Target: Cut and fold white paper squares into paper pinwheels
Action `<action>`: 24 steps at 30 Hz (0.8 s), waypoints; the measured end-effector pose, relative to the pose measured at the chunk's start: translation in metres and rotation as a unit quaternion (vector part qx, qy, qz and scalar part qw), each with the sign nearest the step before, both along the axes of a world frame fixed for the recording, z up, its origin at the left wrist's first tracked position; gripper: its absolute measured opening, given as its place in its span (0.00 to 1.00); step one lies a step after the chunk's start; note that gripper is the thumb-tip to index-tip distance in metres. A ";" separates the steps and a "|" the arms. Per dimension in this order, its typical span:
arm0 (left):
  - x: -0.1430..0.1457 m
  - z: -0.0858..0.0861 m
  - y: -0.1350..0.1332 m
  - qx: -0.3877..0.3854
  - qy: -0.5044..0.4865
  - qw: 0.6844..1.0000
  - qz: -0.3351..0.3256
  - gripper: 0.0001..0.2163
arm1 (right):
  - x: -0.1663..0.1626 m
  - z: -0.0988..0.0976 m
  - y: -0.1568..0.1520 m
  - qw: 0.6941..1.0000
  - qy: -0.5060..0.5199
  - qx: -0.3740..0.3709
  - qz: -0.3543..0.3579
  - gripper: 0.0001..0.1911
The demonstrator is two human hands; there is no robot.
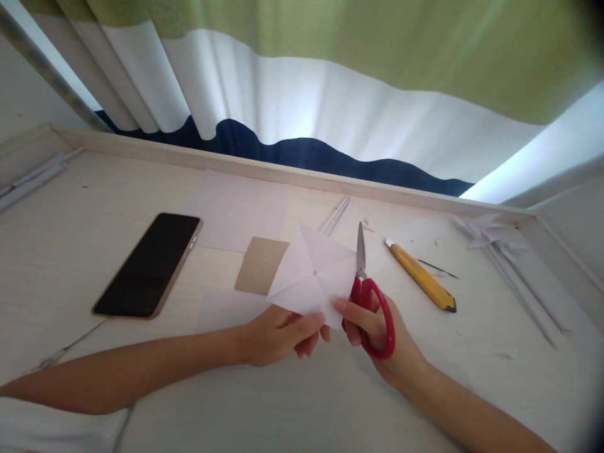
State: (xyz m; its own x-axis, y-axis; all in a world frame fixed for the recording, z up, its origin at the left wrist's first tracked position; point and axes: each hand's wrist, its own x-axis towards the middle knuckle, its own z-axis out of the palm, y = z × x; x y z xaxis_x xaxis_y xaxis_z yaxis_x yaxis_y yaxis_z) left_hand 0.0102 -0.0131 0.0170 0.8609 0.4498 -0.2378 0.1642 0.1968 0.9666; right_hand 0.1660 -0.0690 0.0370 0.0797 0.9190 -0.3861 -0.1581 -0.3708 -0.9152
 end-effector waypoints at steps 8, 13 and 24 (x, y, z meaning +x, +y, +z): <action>-0.003 -0.008 0.000 -0.018 -0.004 0.999 0.034 0.19 | 0.003 0.005 -0.002 0.995 -0.085 -0.001 0.054 0.12; -0.004 -0.007 0.005 0.002 -0.024 0.993 0.117 0.19 | 0.011 0.001 -0.008 0.984 -0.033 0.033 0.175 0.23; -0.005 0.000 0.011 0.041 -0.036 0.967 0.248 0.20 | 0.012 0.026 -0.014 0.943 -0.129 -0.062 0.301 0.12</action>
